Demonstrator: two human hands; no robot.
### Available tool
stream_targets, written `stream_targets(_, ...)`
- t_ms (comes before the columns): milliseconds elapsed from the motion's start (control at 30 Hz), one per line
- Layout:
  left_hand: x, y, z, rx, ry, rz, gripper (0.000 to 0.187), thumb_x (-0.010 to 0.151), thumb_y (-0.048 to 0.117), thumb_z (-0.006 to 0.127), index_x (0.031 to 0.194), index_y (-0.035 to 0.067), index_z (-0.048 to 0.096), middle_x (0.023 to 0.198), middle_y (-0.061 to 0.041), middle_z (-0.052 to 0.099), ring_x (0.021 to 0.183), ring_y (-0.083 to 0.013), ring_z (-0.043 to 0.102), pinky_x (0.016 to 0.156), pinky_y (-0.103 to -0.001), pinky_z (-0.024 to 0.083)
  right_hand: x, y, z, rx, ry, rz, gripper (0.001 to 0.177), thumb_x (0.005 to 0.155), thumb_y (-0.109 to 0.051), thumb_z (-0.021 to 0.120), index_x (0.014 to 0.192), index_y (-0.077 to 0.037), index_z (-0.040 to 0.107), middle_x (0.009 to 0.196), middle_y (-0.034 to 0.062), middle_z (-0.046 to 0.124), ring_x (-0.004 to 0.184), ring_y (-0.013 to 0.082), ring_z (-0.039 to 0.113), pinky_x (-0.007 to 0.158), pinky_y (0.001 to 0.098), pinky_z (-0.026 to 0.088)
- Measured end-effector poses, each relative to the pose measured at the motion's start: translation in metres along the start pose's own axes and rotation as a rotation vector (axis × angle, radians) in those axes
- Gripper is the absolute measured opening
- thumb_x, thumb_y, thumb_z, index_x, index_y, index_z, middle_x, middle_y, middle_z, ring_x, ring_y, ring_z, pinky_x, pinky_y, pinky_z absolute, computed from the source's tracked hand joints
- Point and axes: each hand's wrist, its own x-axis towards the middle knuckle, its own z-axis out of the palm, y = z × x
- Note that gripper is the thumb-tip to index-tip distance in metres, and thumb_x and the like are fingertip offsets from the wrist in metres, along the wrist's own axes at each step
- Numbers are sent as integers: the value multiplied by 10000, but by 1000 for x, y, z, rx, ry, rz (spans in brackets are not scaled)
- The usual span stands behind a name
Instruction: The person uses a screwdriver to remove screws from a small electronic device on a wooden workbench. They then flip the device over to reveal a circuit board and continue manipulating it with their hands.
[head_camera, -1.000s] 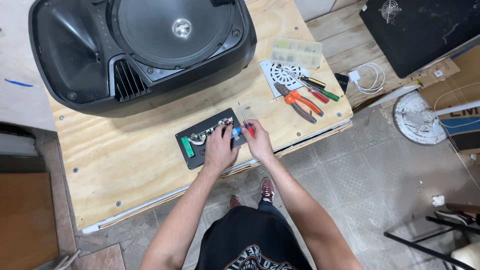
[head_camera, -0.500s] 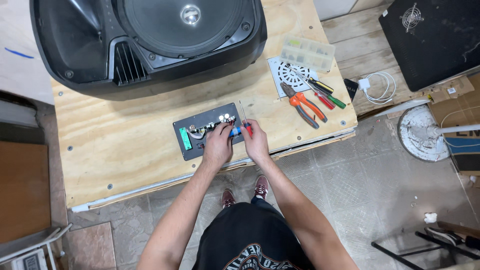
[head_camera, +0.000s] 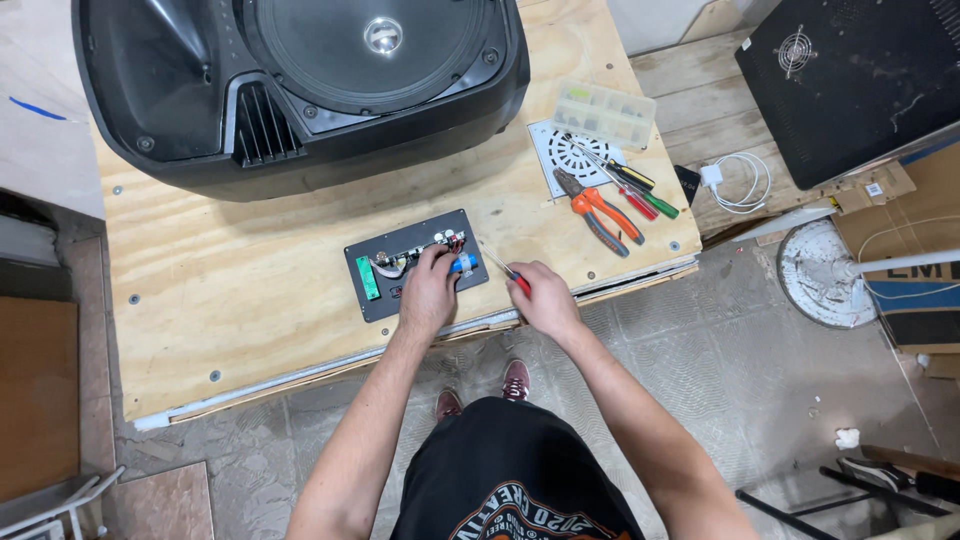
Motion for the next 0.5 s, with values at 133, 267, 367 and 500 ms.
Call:
stream_targets(133, 2, -2, 4, 16, 1, -15, 345, 1012, 254, 806, 1346, 200, 737, 1435, 16, 565, 1197, -354, 782, 1054, -486, 650, -7, -17, -44, -289, -67, -142, 274, 1004, -272, 790, 1271, -234, 838, 1045, 64, 753, 1043, 306, 781, 929, 427, 648)
stream_targets(267, 4, -13, 23, 96, 2, -34, 336, 993, 327, 839, 1317, 266, 775, 1352, 43, 575, 1086, -342, 818, 988, -472, 686, 2, -23, -46, -476, -49, -214, 156, 1024, -295, 742, 1147, -298, 838, 1002, 11, 674, 1038, 252, 695, 937, 401, 584)
stream_targets(367, 5, -10, 17, 129, 15, -33, 333, 991, 368, 843, 1312, 300, 784, 1304, 53, 582, 1039, -336, 825, 945, -467, 702, 9, -20, -38, -502, -36, -209, 125, 1043, -301, 705, 1102, -304, 815, 986, 0, 620, 1033, 244, 645, 939, 399, 542)
stream_targets(500, 3, -9, 16, 141, 72, -20, 329, 980, 384, 848, 1292, 296, 792, 1285, 52, 600, 1046, -328, 816, 957, -465, 693, 11, -12, -28, -486, -80, -173, 137, 1076, -332, 672, 1134, -319, 796, 1025, 11, 595, 1064, 249, 615, 990, 433, 512)
